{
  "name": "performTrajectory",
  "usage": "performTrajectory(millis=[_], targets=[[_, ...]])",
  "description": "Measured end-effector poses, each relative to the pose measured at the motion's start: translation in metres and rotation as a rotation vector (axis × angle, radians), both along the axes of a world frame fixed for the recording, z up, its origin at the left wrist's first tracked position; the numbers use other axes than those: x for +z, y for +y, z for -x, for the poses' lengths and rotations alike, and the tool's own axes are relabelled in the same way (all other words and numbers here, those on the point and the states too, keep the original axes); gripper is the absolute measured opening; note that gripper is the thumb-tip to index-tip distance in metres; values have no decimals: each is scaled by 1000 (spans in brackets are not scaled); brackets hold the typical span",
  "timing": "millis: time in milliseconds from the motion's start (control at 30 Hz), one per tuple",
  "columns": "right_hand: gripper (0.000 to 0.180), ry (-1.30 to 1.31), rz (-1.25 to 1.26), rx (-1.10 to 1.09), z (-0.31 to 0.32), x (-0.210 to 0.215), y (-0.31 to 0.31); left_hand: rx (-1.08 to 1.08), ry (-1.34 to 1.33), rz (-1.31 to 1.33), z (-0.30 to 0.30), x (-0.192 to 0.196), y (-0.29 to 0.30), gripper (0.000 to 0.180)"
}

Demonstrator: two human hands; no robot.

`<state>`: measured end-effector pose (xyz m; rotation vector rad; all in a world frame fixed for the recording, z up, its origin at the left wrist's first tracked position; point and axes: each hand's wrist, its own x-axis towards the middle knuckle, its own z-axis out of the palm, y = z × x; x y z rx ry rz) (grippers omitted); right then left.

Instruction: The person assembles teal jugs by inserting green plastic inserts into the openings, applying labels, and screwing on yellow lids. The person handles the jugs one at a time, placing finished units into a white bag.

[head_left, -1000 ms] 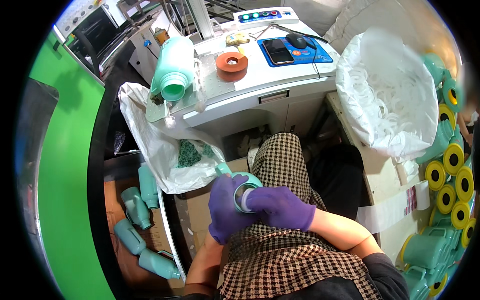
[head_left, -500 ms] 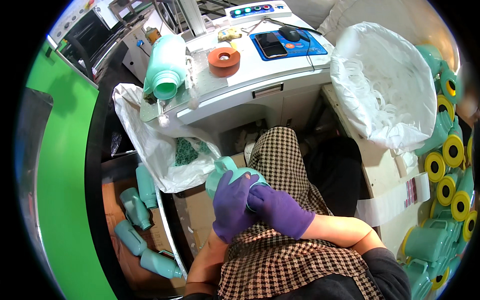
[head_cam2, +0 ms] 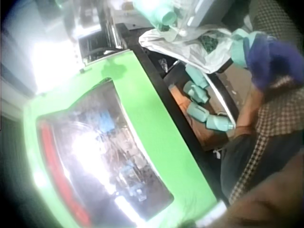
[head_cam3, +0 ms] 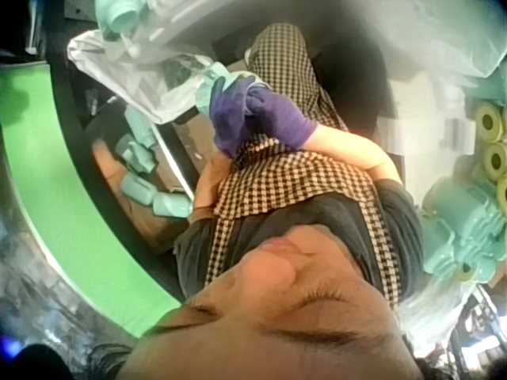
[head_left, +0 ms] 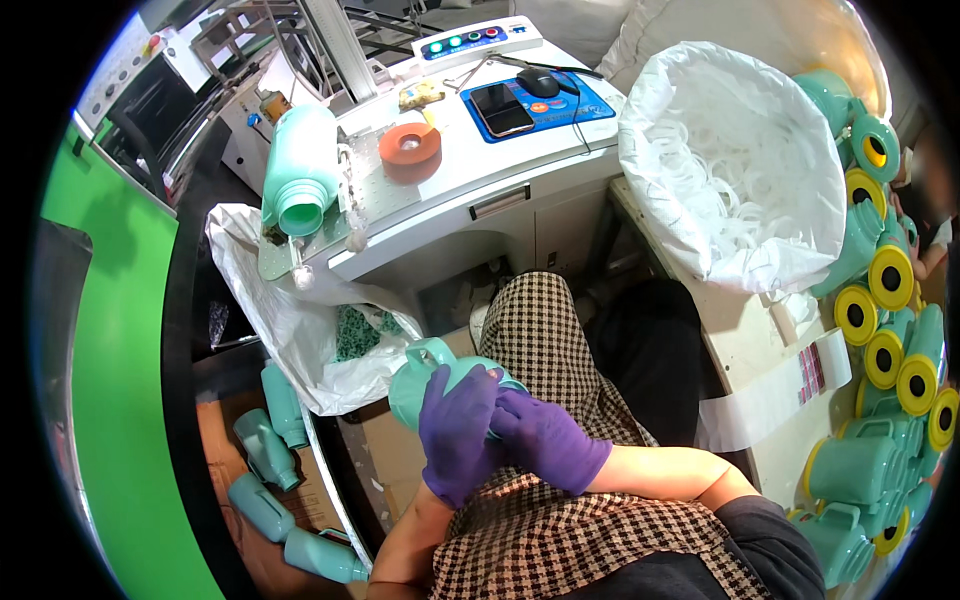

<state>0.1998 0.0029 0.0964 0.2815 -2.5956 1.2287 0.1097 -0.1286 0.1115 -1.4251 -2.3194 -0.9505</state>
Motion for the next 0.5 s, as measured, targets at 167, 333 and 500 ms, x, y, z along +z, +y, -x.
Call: performTrajectory(millis=[167, 333, 500], targets=[[37, -43, 3, 82, 6, -7, 7, -7, -42, -2, -1, -4, -4, 53], [30, -233, 40, 326, 13, 7, 22, -99, -19, -31, -2, -16, -23, 68], [27, -340, 244, 269, 7, 17, 20, 191, 52, 183, -1, -40, -16, 61]])
